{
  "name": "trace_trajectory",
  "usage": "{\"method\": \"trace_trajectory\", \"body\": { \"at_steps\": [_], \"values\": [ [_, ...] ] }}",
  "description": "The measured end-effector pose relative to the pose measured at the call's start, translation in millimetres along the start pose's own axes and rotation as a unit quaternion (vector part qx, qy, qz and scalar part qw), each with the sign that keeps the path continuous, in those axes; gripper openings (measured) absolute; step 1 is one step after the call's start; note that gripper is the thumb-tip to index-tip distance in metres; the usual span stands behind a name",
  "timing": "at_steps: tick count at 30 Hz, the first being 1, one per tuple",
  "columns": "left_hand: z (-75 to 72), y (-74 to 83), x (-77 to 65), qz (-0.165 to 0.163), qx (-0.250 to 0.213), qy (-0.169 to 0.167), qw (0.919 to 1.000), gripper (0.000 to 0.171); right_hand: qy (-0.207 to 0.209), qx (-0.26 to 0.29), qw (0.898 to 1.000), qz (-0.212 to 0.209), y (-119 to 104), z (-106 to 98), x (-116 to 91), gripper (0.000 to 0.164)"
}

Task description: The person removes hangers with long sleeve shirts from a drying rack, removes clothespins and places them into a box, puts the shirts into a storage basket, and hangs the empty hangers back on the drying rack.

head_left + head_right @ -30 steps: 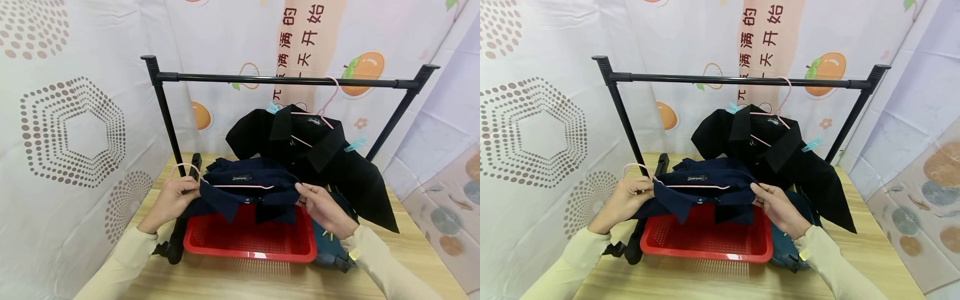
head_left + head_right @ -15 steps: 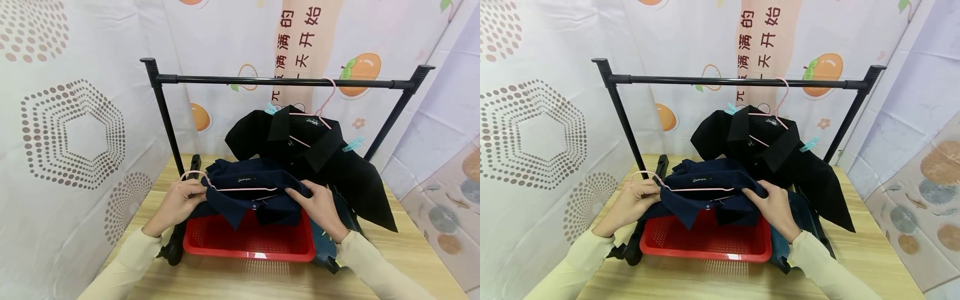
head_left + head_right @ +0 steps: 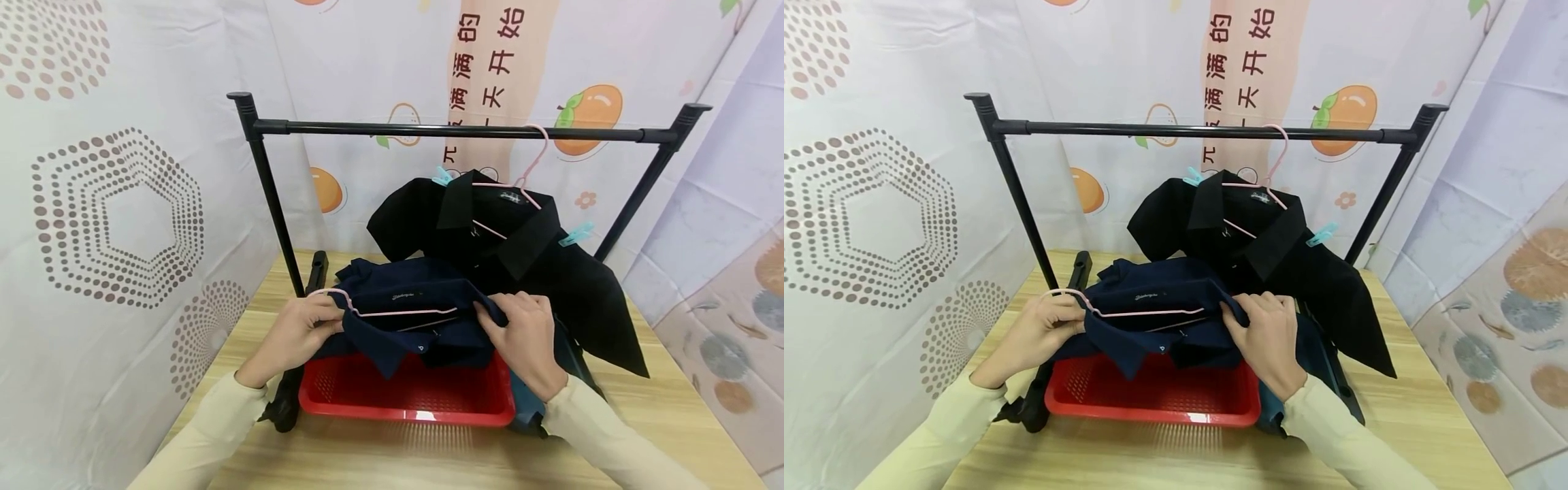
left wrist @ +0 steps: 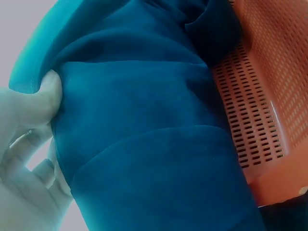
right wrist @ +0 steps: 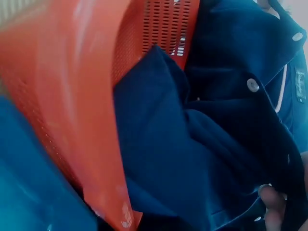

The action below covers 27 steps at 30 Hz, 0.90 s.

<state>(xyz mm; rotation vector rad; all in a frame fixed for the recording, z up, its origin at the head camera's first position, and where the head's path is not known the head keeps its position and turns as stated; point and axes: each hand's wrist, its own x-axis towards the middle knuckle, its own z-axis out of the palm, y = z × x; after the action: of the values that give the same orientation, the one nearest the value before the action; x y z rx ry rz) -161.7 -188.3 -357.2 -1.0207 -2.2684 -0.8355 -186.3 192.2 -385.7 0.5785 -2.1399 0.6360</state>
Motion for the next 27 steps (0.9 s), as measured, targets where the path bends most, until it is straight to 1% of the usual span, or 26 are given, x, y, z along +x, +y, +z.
{"method": "trace_trajectory", "body": {
  "at_steps": [2,5,7,9,10,11,13,15,16,17,18,21,23,27],
  "values": [
    [1.7,0.4,-0.4,0.009,-0.002,-0.005,0.9999,0.022,0.007,0.007,1.000,0.007,0.7,-0.6,1.3,0.012],
    [3.2,0.6,-0.5,0.025,0.001,-0.013,0.9996,0.020,0.004,0.024,0.999,0.038,0.4,-4.3,4.4,0.010],
    [3.4,0.2,-0.7,0.033,0.006,-0.016,0.9993,0.019,-0.022,0.055,0.996,0.066,0.1,-8.0,7.0,0.009],
    [2.4,-0.5,-1.0,0.034,0.009,-0.015,0.9992,0.019,-0.079,0.093,0.988,0.092,1.0,-11.4,9.7,0.013],
    [1.6,-1.0,-1.2,0.033,0.010,-0.013,0.9993,0.020,-0.116,0.117,0.981,0.103,2.4,-12.8,10.5,0.016],
    [0.6,-1.8,-1.5,0.030,0.011,-0.011,0.9994,0.020,-0.153,0.144,0.971,0.113,4.6,-14.1,11.0,0.018],
    [-1.2,-4.0,-3.1,0.024,0.007,-0.006,0.9997,0.023,-0.218,0.198,0.946,0.135,10.5,-15.1,10.8,0.024],
    [-2.7,-6.7,-4.9,0.018,0.001,-0.002,0.9998,0.025,-0.254,0.237,0.928,0.137,17.4,-14.2,9.0,0.027],
    [-3.2,-7.9,-5.1,0.015,-0.003,0.000,0.9999,0.026,-0.261,0.250,0.923,0.131,20.9,-13.7,7.9,0.027],
    [-3.6,-9.1,-5.4,0.013,-0.005,0.001,0.9999,0.026,-0.263,0.256,0.922,0.122,24.2,-12.6,6.8,0.026],
    [-4.2,-9.7,-5.4,0.011,-0.010,0.002,0.9999,0.027,-0.262,0.256,0.924,0.110,27.1,-11.2,5.5,0.024],
    [-5.7,-10.5,-5.8,0.000,-0.016,0.006,0.9998,0.027,-0.254,0.227,0.939,0.055,33.5,-6.8,0.6,0.016],
    [-6.9,-10.0,-5.8,-0.009,-0.024,0.005,0.9997,0.027,-0.247,0.214,0.945,0.030,35.4,-4.6,-2.0,0.016],
    [-9.6,-9.4,-5.2,-0.033,-0.033,-0.002,0.9989,0.028,-0.238,0.228,0.944,0.008,35.6,-3.7,-4.1,0.019]
  ]
}}
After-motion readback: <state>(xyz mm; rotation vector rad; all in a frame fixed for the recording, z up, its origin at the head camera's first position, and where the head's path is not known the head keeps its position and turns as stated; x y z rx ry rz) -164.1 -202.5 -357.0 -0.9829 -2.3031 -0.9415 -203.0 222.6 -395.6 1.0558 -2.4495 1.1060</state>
